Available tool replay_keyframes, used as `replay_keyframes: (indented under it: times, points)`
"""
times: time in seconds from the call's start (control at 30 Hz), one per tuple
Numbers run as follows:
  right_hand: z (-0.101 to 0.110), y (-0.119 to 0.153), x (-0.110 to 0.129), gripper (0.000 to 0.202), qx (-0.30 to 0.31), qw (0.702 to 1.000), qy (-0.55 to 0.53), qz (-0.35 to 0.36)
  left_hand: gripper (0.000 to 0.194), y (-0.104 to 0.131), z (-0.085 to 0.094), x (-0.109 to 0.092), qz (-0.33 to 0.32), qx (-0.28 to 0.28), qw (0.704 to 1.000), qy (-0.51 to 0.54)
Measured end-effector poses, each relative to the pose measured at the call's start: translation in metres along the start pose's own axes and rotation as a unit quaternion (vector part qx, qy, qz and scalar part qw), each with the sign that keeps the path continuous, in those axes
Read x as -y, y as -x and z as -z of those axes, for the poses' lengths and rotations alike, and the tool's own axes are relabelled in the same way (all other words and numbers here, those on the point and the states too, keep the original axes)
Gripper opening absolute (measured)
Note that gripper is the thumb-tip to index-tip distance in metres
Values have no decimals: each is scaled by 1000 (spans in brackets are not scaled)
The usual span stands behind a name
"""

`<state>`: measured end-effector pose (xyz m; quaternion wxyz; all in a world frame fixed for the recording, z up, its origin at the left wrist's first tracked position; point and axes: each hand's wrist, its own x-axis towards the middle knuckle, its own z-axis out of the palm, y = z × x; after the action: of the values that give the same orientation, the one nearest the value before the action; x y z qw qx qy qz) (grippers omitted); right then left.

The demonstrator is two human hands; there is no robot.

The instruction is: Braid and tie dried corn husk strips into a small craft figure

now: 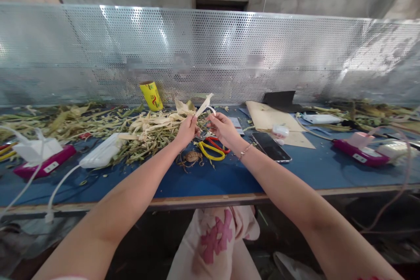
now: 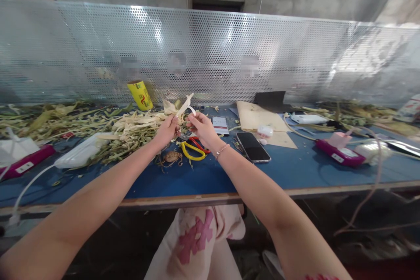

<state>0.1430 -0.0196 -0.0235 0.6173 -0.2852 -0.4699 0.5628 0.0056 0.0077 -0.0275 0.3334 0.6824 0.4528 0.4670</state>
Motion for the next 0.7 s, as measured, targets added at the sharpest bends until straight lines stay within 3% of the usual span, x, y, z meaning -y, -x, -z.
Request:
replay_keyframes:
  times: [0.23, 0.5, 0.7]
  points:
    - [2, -2, 0, 35, 6, 1000, 6, 8, 18, 2, 1, -2, 0, 6, 1000, 9]
    - [4, -4, -2, 35, -21, 999, 20, 13, 19, -5, 6, 2, 23, -55, 998, 5]
    - [3, -1, 1, 31, -10, 999, 16, 30, 21, -9, 6, 6, 38, -69, 997, 8]
